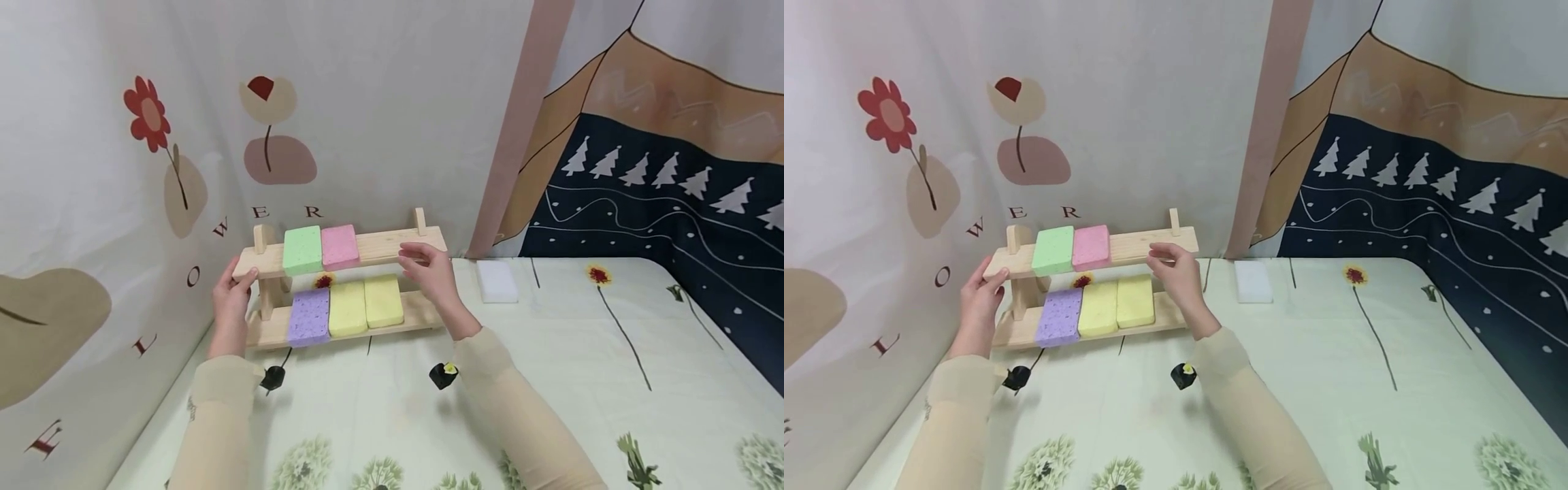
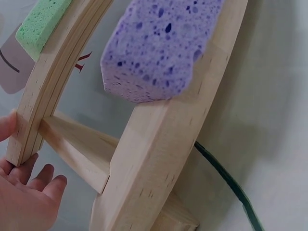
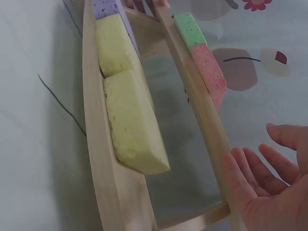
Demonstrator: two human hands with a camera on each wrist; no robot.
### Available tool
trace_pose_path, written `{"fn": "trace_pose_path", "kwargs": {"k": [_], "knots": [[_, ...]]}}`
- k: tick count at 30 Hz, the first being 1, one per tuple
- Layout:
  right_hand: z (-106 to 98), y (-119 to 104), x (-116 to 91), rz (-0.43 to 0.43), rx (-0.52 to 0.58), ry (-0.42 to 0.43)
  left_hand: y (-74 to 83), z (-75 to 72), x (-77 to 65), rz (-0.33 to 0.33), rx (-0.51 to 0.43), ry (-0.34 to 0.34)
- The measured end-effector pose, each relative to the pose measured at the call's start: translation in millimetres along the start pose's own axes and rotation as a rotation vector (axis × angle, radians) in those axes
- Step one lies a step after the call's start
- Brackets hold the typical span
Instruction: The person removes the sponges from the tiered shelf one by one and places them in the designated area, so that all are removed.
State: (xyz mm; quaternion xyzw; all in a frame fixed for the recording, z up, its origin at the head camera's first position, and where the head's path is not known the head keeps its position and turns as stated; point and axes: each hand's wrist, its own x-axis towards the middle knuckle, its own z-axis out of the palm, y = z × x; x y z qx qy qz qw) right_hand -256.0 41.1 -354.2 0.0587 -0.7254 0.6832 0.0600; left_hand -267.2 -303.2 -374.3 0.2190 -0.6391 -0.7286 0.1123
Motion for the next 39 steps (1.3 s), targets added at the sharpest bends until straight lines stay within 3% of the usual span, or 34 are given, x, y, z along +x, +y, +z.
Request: {"fn": "trace_pose_path", "kwargs": {"k": [8, 39], "knots": [[15, 1, 1, -0.010, 0.002, -0.026, 1.0, -1.3, 0.6, -0.016, -0.046, -0.007], [52, 4, 17, 0.042, 0.048, -0.083, -1.7, 0.7, -2.0, 0.015, -0.016, 0.011]]}}
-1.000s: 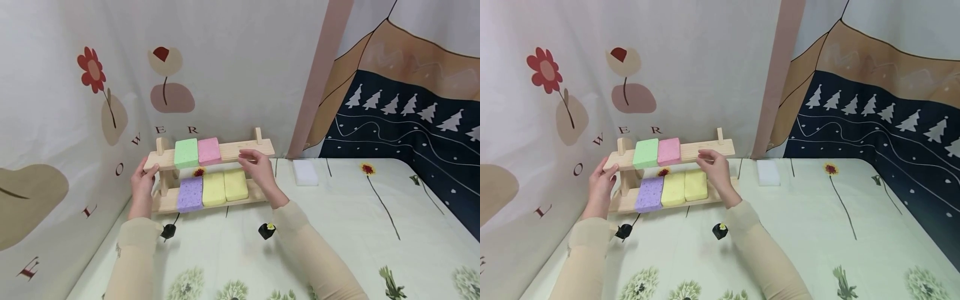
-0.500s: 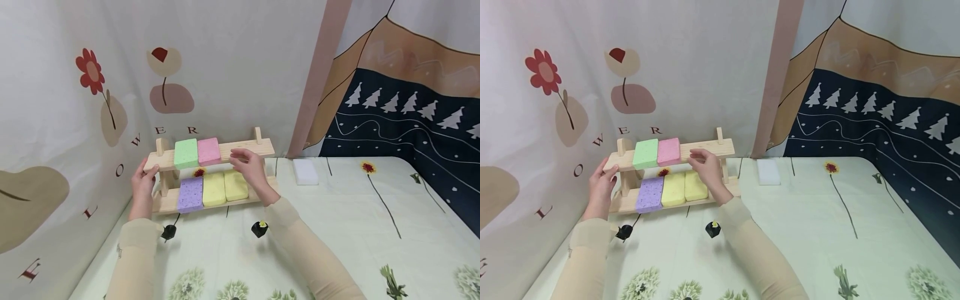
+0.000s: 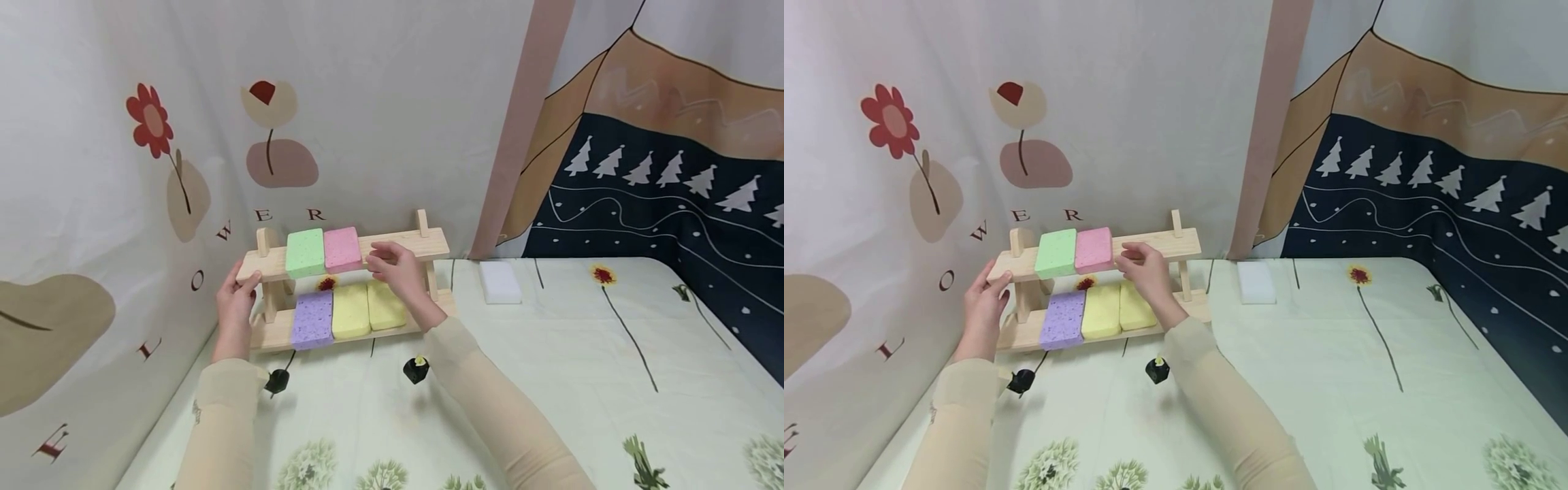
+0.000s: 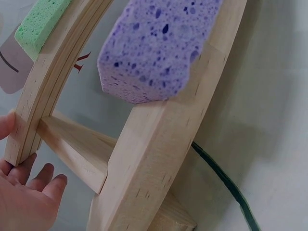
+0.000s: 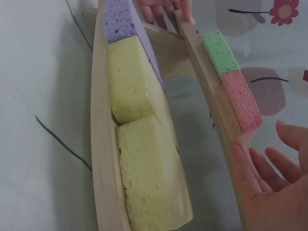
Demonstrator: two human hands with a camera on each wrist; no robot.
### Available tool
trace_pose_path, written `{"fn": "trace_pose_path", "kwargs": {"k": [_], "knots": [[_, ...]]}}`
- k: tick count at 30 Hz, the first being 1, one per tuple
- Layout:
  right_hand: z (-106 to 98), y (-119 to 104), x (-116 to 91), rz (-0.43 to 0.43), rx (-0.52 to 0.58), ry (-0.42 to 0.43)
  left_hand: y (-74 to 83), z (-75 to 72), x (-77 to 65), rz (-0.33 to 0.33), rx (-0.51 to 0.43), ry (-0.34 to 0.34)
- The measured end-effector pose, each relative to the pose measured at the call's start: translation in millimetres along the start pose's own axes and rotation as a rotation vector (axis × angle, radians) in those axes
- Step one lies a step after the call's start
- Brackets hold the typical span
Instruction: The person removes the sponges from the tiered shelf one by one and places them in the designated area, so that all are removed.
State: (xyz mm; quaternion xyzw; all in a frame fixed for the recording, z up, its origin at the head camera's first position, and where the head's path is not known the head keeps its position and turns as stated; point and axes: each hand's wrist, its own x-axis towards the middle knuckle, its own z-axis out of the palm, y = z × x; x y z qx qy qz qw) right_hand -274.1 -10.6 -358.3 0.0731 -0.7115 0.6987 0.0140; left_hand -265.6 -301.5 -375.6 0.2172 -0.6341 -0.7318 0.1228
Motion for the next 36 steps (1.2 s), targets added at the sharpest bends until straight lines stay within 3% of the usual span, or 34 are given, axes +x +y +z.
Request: {"fn": "trace_pose_path", "kwargs": {"k": [7, 24, 36], "knots": [[7, 0, 5, 0.029, 0.020, -0.005, -1.0, 0.3, 1.1, -0.001, 0.005, -0.001], [21, -1, 9, 0.009, 0.026, 0.048, -0.6, 1.3, -0.1, -0.016, -0.019, 0.008], [16, -2, 7, 0.022, 0.070, 0.099, -0.7, -0.7, 1.4, -0.011, -0.020, 0.006]]}}
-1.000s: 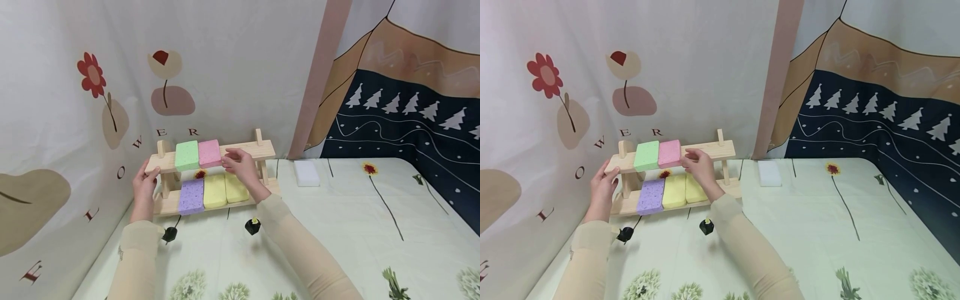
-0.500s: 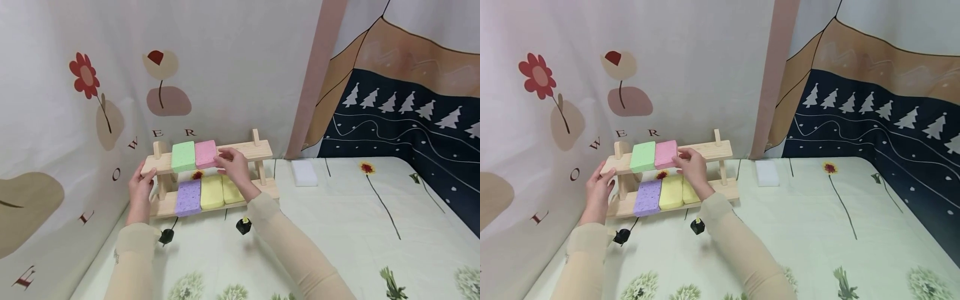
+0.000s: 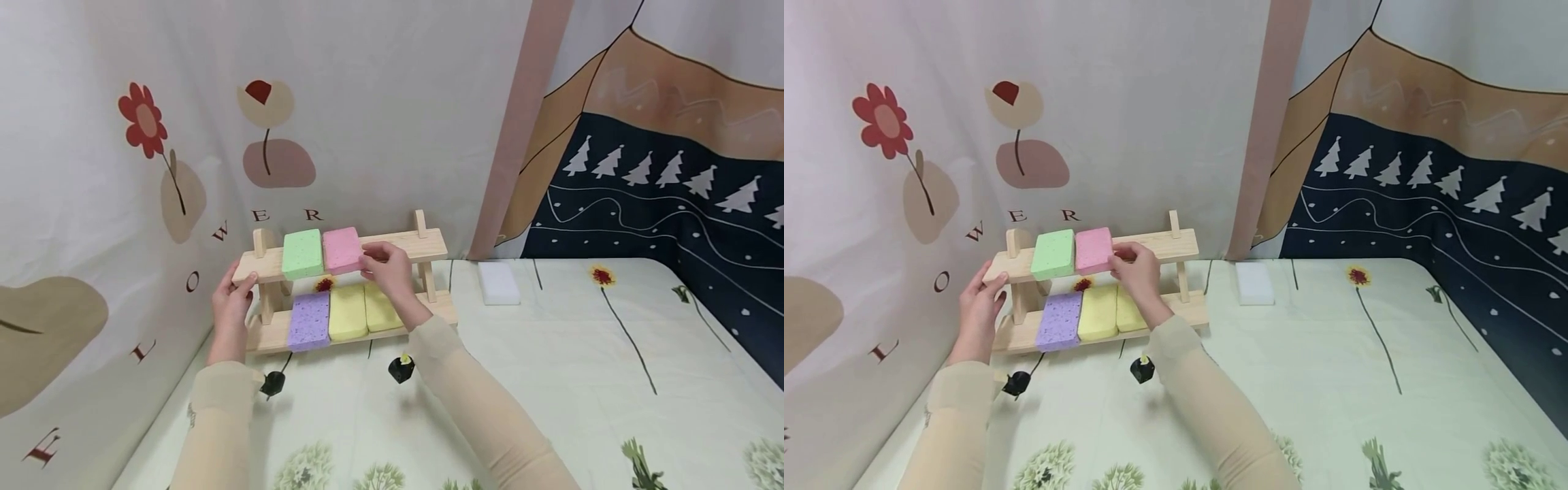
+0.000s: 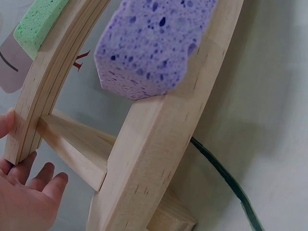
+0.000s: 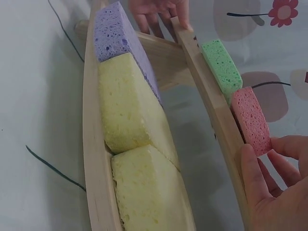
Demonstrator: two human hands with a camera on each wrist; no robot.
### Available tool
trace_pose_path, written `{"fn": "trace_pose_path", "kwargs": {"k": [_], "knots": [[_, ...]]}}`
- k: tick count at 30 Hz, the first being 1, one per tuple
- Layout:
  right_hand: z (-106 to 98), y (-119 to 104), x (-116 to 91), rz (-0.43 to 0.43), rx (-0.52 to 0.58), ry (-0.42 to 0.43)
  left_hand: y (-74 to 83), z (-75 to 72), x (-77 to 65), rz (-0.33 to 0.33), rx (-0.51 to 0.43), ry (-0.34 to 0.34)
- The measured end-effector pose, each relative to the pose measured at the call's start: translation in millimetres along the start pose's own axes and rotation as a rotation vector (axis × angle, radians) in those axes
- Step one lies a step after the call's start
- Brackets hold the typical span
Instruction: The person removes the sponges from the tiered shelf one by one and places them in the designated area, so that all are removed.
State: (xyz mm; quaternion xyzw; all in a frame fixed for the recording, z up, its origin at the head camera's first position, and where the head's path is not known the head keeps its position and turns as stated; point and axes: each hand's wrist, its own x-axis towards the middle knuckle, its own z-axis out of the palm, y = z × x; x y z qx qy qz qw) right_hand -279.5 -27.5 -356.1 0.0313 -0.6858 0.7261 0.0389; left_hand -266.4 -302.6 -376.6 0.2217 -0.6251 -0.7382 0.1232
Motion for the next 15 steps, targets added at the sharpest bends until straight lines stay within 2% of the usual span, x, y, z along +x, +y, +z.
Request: {"fn": "trace_pose_path", "kwargs": {"k": [15], "knots": [[-24, -12, -5, 0.006, 0.022, 0.024, 1.6, 0.2, -3.1, -0.001, 0.010, -0.010]]}}
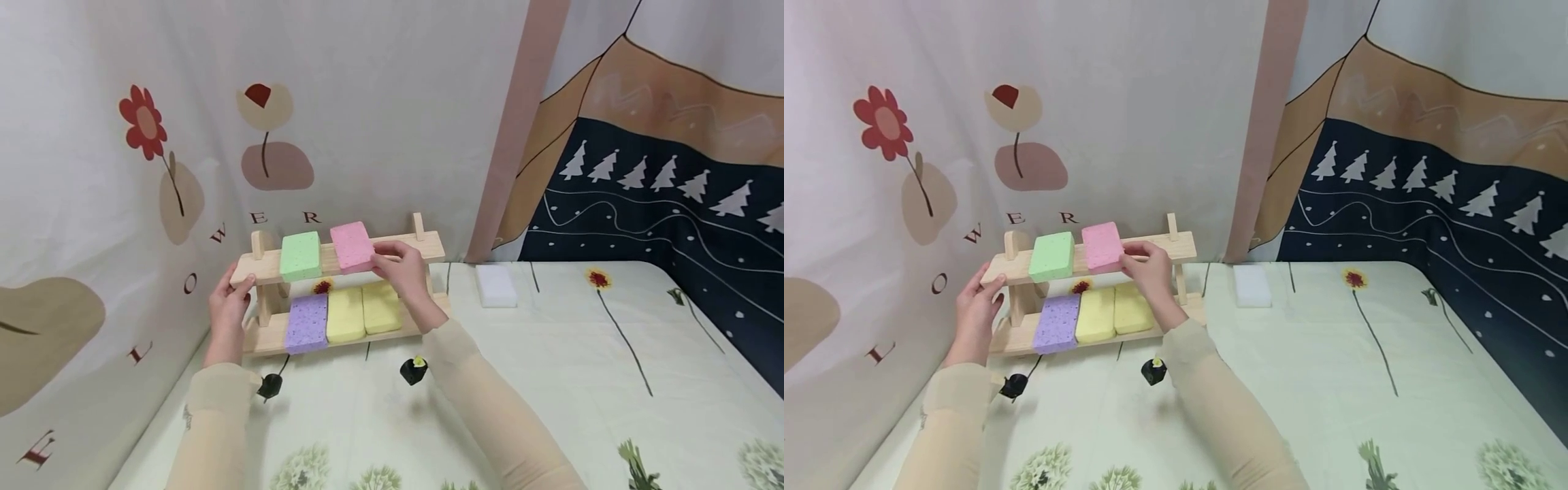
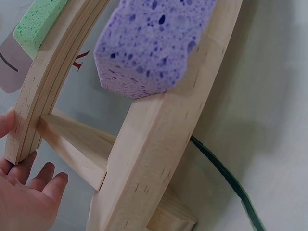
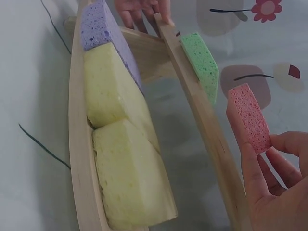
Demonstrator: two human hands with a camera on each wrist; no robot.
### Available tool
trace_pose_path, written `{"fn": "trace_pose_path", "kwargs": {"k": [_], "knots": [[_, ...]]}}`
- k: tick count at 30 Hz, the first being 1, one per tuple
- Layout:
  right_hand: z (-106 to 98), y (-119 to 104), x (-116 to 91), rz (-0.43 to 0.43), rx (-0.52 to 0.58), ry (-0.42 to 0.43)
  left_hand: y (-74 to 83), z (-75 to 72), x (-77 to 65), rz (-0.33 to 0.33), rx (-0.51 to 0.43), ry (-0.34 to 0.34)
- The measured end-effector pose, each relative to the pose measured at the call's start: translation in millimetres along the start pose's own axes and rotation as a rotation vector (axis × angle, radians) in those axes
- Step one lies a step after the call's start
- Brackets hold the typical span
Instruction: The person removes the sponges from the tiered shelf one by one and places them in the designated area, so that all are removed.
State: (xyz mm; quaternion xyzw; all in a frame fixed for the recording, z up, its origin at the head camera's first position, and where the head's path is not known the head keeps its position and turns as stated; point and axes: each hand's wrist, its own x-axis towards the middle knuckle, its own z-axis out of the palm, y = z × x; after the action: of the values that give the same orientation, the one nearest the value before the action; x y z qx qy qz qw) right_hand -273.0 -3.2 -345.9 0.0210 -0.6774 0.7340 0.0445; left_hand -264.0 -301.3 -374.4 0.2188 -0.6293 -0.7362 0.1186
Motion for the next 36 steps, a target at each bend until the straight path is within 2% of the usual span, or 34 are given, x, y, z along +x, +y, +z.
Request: {"fn": "trace_pose_path", "kwargs": {"k": [10, 18, 27, 36], "knots": [[-22, -4, 1, -0.014, -0.001, 0.027, -1.4, -0.5, 2.6, 0.009, 0.001, -0.001], [-41, -6, 0, -0.017, 0.009, 0.039, -2.7, -1.3, 0.9, 0.024, 0.035, -0.009], [-67, -8, -3, -0.033, -0.062, 0.068, -2.6, -1.5, 0.0, 0.017, -0.004, -0.010], [-97, -7, -5, -0.026, -0.070, 0.096, -2.8, -1.5, -0.5, 0.012, 0.022, -0.001]]}}
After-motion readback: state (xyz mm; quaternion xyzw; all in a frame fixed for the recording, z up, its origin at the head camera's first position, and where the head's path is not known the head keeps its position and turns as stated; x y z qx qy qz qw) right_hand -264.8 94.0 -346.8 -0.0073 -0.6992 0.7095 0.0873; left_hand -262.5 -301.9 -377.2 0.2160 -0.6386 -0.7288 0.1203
